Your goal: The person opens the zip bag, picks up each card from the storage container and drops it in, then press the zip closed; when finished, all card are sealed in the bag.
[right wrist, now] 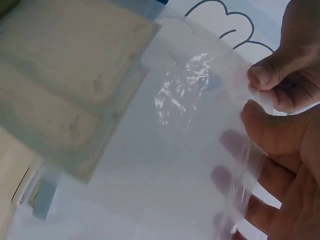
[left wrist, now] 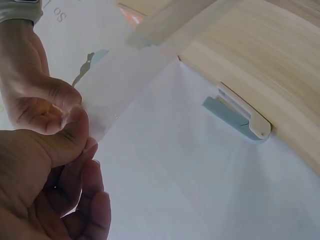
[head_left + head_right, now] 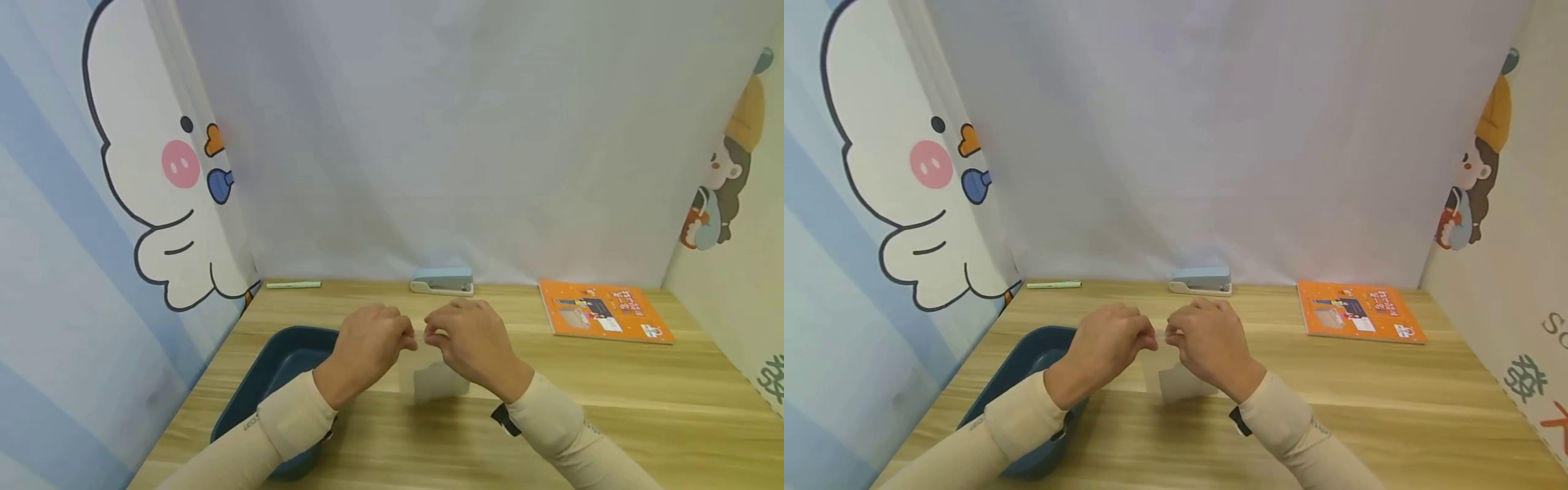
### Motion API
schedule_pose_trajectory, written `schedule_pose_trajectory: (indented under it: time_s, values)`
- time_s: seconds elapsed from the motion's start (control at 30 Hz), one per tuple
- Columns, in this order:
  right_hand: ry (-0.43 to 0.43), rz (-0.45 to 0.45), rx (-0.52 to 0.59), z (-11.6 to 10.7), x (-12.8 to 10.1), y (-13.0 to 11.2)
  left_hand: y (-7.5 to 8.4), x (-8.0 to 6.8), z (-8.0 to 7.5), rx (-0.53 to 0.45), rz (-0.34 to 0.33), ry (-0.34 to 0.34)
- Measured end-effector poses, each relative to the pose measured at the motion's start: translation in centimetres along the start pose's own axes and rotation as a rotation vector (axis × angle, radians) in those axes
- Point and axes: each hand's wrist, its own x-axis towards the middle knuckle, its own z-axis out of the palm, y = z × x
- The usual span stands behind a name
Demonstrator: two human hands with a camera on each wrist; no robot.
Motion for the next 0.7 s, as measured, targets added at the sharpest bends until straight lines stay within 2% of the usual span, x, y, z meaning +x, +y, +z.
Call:
schedule_pose_trajectory:
  time_s: [0.23,0.37,0.43,0.57,0.63,0.7]
  values:
    - [0.036,0.027,-0.054,-1.4,-1.6,1.7,0.1,-0.2,-0.8,-0.031,-0.046,-0.041]
    - [0.015,0.054,-0.031,-2.5,-1.8,2.0,0.5,0.3,-2.0,-0.057,-0.086,-0.130]
    - [-0.049,0.099,0.022,-3.3,-2.0,1.9,0.7,0.4,-2.7,-0.104,-0.126,-0.209]
    - [-0.222,0.186,0.221,-4.7,-2.3,1.3,1.0,0.3,-4.0,-0.253,-0.200,-0.399]
    - [-0.285,0.208,0.327,-5.1,-2.4,1.2,1.0,0.4,-4.3,-0.291,-0.217,-0.460]
    - [-0.328,0.208,0.401,-5.3,-2.4,1.5,0.8,0.7,-4.1,-0.288,-0.210,-0.493]
